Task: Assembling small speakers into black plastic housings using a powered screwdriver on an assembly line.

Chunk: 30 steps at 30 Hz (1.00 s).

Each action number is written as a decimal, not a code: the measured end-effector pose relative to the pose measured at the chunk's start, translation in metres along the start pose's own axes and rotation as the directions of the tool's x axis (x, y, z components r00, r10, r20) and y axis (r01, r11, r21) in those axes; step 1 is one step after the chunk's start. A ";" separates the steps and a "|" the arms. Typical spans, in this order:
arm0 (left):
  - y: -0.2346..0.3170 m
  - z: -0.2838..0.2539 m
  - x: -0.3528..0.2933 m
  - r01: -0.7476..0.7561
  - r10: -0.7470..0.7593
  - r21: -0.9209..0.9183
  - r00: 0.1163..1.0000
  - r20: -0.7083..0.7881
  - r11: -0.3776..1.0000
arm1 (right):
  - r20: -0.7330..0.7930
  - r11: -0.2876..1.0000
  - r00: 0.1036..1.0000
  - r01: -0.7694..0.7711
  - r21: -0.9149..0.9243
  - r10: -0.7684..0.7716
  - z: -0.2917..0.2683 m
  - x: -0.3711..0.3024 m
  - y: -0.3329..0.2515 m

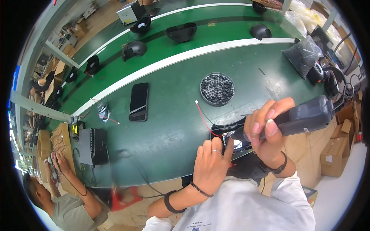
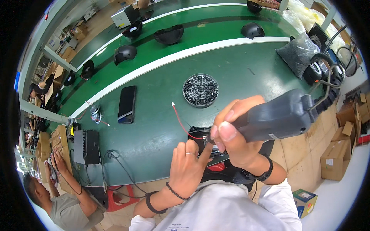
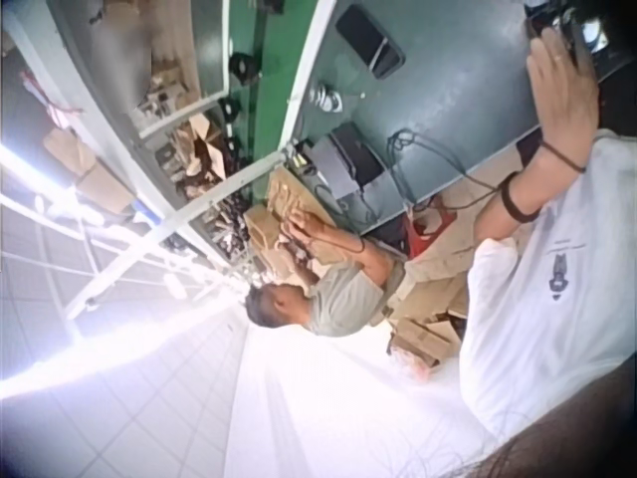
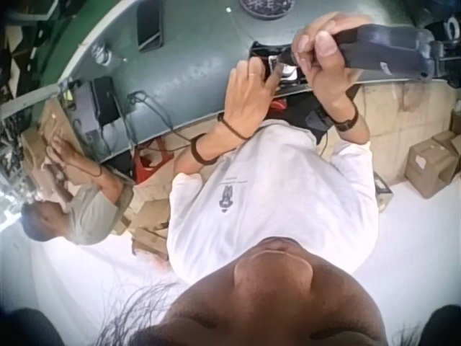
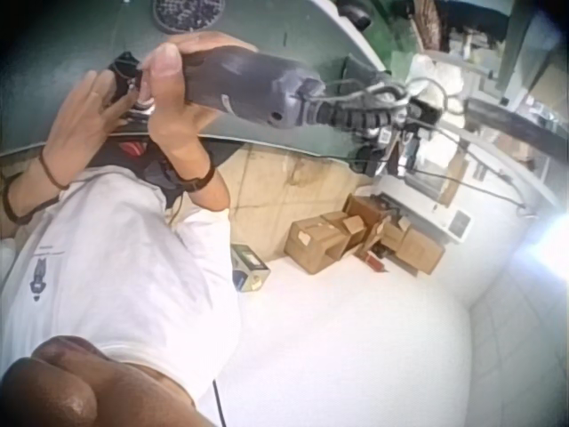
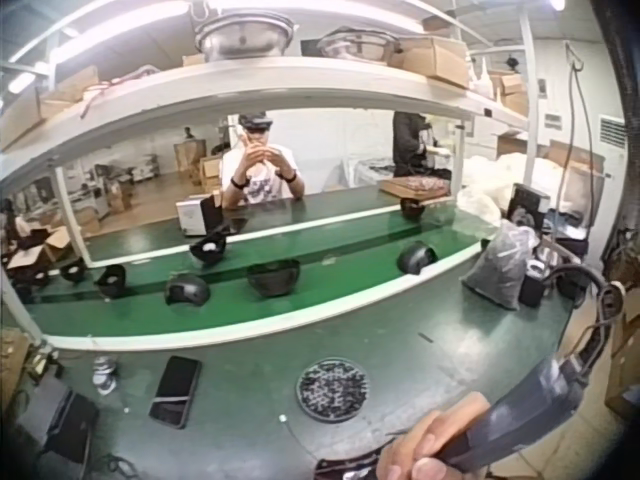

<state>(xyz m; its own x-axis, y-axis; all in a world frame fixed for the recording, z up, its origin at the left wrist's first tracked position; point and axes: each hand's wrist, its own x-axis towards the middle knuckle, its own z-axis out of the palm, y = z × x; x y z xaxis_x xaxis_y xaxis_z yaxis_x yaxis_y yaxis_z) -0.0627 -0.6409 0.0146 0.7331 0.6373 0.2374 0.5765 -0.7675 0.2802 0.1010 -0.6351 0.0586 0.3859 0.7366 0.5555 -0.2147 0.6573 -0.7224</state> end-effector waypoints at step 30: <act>0.003 0.000 0.001 -0.015 0.015 0.069 1.000 0.003 0.998 | 0.040 0.998 0.999 -0.006 -0.056 0.008 -0.011 -0.010 0.024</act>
<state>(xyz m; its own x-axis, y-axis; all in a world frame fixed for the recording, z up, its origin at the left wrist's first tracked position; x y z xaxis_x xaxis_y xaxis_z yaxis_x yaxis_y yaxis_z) -0.0604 -0.6428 0.0153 0.7429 0.6255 0.2384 0.5888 -0.7801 0.2118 0.1017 -0.6286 0.0316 0.3477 0.7478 0.5656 -0.1666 0.6429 -0.7476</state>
